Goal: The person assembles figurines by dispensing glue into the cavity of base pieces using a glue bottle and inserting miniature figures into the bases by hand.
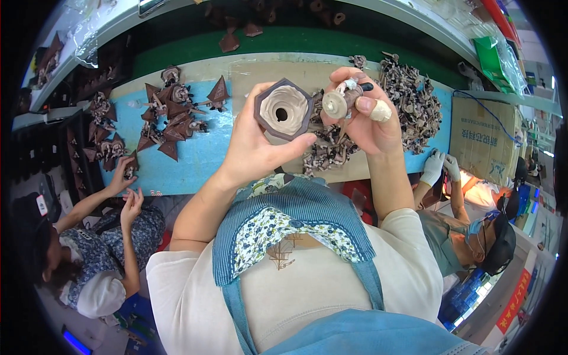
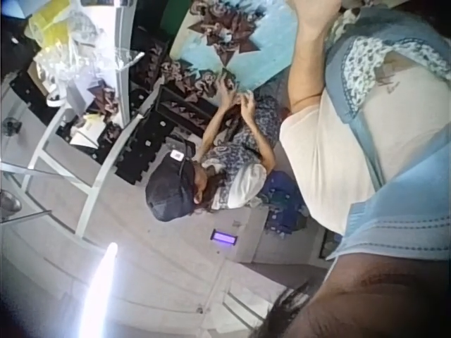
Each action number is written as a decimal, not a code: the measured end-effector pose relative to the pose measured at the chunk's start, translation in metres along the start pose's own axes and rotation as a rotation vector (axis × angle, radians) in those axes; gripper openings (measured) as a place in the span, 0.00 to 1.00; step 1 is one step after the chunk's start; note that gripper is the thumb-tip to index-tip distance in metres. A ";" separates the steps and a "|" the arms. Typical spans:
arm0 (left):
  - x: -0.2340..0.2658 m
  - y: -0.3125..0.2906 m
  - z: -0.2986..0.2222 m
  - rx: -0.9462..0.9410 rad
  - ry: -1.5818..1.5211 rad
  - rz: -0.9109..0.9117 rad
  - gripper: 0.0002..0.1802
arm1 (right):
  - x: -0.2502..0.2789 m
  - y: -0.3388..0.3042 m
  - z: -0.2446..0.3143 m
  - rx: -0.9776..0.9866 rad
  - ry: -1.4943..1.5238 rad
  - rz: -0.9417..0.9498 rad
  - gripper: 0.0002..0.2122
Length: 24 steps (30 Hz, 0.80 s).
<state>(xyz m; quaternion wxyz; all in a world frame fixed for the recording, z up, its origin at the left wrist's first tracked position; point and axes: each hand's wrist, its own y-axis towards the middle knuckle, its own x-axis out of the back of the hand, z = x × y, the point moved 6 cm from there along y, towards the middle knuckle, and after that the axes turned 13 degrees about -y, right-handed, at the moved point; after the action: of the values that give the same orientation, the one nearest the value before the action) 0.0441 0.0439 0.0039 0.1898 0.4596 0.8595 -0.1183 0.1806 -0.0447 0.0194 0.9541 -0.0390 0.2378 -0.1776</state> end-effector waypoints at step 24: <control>0.007 0.012 -0.025 -0.410 -0.022 -0.101 0.40 | -0.023 0.000 -0.002 -0.263 0.259 -0.059 0.16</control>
<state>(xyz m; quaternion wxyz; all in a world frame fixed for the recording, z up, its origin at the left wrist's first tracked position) 0.0451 0.0644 0.0228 0.2827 0.3664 0.8854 0.0448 0.1607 -0.0361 0.0273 0.8965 -0.1473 0.3787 -0.1764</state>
